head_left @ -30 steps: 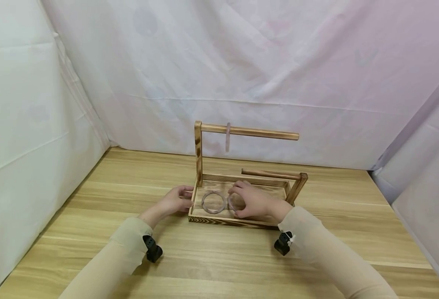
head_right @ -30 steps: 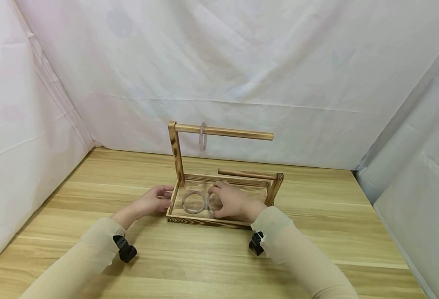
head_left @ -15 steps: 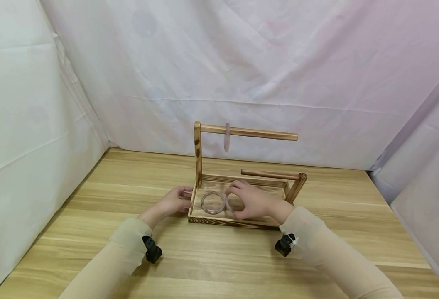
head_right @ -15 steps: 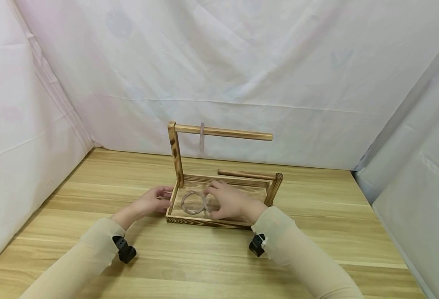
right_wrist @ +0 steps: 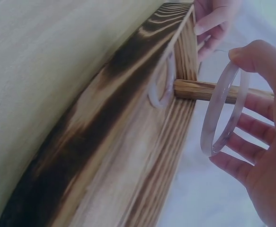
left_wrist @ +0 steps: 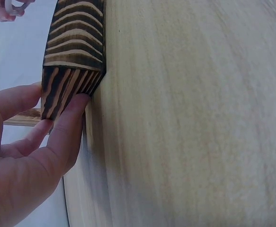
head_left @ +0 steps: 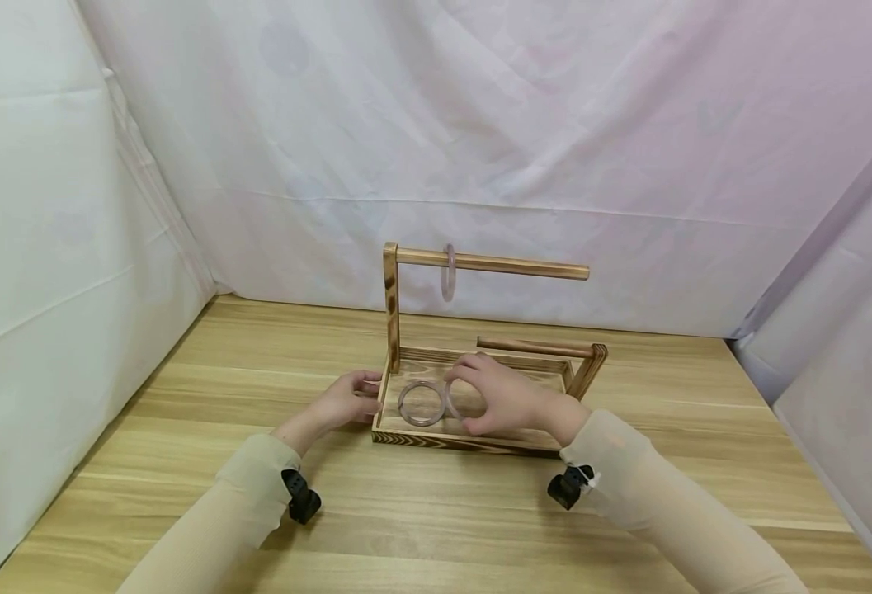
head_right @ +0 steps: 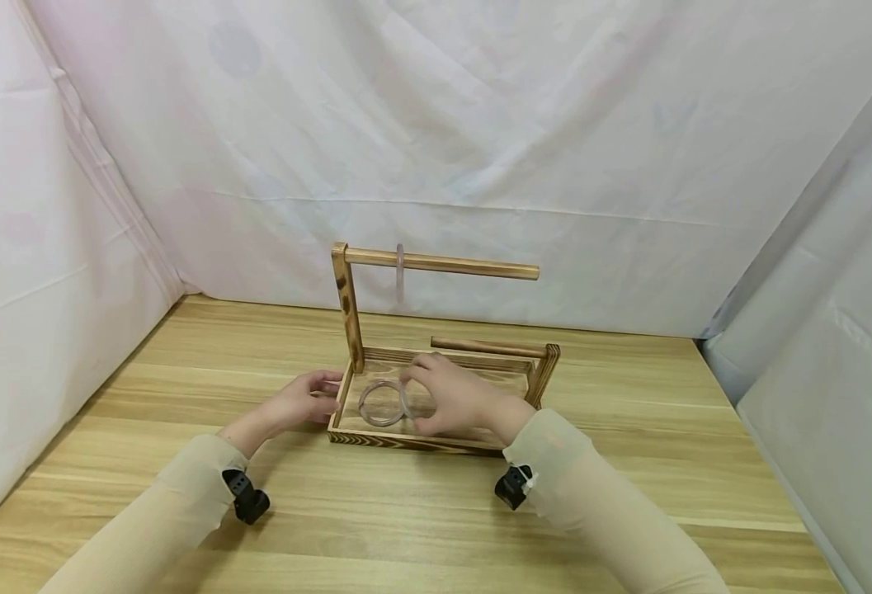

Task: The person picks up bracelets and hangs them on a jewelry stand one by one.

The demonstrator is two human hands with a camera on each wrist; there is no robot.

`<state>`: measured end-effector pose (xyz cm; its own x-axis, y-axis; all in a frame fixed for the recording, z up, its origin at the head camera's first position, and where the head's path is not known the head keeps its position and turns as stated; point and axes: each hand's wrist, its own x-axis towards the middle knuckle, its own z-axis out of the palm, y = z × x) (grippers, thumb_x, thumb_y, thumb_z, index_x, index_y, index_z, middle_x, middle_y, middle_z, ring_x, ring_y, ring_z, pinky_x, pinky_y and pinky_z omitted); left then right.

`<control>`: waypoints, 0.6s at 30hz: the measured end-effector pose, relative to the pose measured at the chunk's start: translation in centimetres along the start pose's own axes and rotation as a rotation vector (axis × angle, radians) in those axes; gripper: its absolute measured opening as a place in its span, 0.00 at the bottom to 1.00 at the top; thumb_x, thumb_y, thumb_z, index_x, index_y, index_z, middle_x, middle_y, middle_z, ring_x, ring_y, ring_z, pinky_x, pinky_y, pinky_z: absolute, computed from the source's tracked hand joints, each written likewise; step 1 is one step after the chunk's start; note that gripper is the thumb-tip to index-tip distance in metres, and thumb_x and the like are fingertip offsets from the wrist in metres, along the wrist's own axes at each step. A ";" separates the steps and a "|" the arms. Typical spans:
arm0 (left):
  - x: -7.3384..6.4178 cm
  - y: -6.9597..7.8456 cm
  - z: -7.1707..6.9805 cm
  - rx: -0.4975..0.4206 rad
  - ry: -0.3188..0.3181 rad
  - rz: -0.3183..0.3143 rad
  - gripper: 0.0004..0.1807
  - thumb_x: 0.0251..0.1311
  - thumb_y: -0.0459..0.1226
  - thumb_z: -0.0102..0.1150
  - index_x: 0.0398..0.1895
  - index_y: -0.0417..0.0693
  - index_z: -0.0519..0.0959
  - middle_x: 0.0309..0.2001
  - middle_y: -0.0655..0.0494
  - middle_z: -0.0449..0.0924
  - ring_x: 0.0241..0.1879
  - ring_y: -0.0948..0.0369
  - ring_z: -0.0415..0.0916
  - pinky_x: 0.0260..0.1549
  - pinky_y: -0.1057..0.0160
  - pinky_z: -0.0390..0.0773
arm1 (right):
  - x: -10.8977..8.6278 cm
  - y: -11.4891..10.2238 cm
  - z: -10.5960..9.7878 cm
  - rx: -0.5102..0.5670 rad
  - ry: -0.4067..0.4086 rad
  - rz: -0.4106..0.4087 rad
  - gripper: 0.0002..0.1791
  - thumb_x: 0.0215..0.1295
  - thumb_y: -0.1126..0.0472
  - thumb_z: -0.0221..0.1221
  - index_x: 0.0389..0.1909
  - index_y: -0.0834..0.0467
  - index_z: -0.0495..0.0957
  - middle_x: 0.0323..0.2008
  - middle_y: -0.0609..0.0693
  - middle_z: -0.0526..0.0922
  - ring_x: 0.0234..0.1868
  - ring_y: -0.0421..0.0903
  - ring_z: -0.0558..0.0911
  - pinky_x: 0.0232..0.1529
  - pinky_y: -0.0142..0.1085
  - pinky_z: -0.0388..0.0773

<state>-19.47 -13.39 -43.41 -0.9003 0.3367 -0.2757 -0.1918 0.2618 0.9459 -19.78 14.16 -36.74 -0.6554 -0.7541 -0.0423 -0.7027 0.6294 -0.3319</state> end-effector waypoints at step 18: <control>-0.1 0.2 0.0 0.001 -0.004 0.000 0.32 0.57 0.24 0.51 0.65 0.26 0.55 0.58 0.26 0.62 0.48 0.48 0.75 0.47 0.53 0.81 | -0.7 -0.6 -1.4 0.037 0.054 -0.030 0.33 0.52 0.53 0.64 0.60 0.54 0.68 0.57 0.51 0.70 0.58 0.48 0.72 0.58 0.45 0.74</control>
<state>-19.42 -13.39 -43.24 -0.8987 0.3406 -0.2763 -0.1910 0.2631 0.9457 -19.23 14.56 -35.22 -0.6490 -0.7606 0.0186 -0.7120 0.5985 -0.3672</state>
